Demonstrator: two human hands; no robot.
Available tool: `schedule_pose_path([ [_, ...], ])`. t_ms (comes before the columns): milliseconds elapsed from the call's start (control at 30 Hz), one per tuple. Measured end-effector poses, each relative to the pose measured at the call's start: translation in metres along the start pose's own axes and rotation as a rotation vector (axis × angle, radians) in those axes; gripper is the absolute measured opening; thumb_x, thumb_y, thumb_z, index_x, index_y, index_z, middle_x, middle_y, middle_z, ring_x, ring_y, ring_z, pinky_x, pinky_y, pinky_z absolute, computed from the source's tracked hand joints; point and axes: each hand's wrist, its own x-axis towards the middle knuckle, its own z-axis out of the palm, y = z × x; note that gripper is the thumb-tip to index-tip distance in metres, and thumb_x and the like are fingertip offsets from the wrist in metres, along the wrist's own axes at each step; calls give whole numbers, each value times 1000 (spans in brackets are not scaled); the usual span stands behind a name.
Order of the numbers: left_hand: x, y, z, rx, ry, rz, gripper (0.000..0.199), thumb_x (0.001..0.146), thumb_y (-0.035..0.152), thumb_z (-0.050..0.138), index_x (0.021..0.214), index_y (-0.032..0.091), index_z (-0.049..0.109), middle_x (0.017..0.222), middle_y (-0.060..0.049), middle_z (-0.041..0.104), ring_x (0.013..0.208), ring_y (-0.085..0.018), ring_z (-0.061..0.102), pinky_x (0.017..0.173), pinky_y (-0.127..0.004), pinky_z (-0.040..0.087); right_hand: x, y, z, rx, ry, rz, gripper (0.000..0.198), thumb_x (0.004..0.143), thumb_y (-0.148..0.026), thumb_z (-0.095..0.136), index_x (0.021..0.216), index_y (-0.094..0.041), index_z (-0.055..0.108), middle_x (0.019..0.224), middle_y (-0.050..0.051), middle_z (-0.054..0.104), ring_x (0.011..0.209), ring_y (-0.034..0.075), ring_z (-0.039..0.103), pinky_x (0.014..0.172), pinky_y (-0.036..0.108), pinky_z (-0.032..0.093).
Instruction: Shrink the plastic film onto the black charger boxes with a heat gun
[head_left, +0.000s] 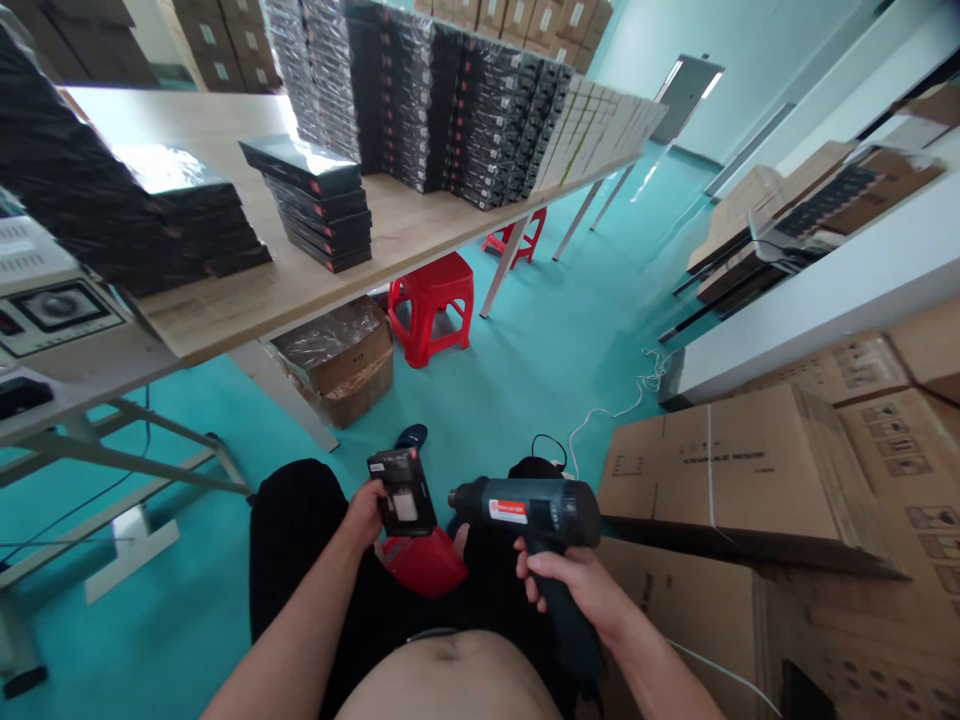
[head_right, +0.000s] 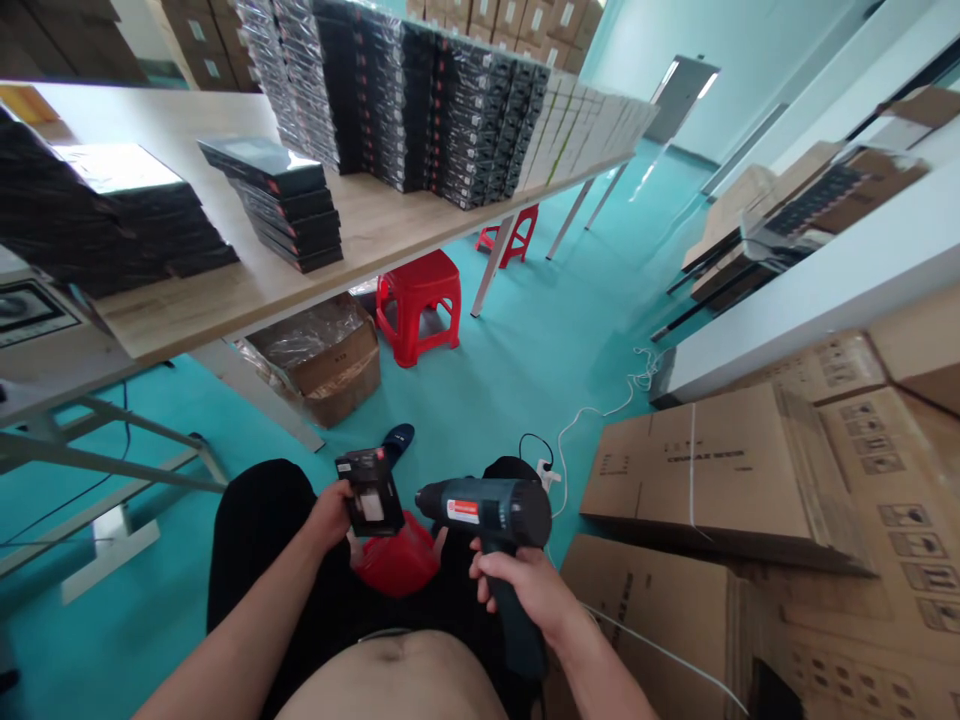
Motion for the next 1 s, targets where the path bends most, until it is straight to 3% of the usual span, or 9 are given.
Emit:
schedule_pose_path([
  [167,-8,-4,7,351,-203,217,41,49,-9,54,79,17,64,73,1,66,68,-17,61,60,-24,49,-5,-14,-14,101,-56,-14,29,72,-29,61,96,-14,65,79,7,66,59,16,60,50,26,46],
  [300,-4,-6,5,552,-242,451,46,47,-8,59,83,18,68,94,-4,68,95,-21,59,83,-26,45,-8,-18,-11,96,-2,-39,28,74,-28,59,97,-14,65,79,6,66,59,14,60,51,25,46],
  [500,12,-11,-11,753,-293,539,42,54,7,57,94,16,65,114,-9,63,113,-25,53,101,-40,33,-1,-15,-11,51,-24,-29,28,72,-28,61,96,-13,64,77,6,66,59,15,60,50,25,46],
  [700,20,-12,-17,891,-306,574,42,58,14,54,99,16,63,119,-11,61,115,-26,51,100,-41,34,4,-10,-9,11,-96,4,29,73,-28,62,98,-13,64,80,7,66,61,17,61,52,27,47],
  [833,14,-10,-12,872,-297,555,43,56,14,53,97,16,63,116,-9,62,112,-25,52,96,-38,37,8,-10,-5,-12,-38,-55,28,76,-28,61,100,-13,63,80,6,66,62,16,61,54,27,48],
  [933,9,-9,-9,823,-294,491,39,53,11,52,90,17,63,95,-3,67,96,-23,57,85,-33,42,8,-11,-7,-34,-51,-38,27,76,-27,61,99,-13,64,78,6,65,61,16,61,52,27,47],
  [1000,9,-9,-10,715,-232,347,38,49,9,51,85,18,63,75,1,64,76,-19,59,70,-29,44,7,-13,-8,-31,-102,-20,27,75,-25,61,98,-12,64,79,7,66,61,16,61,52,26,47],
])
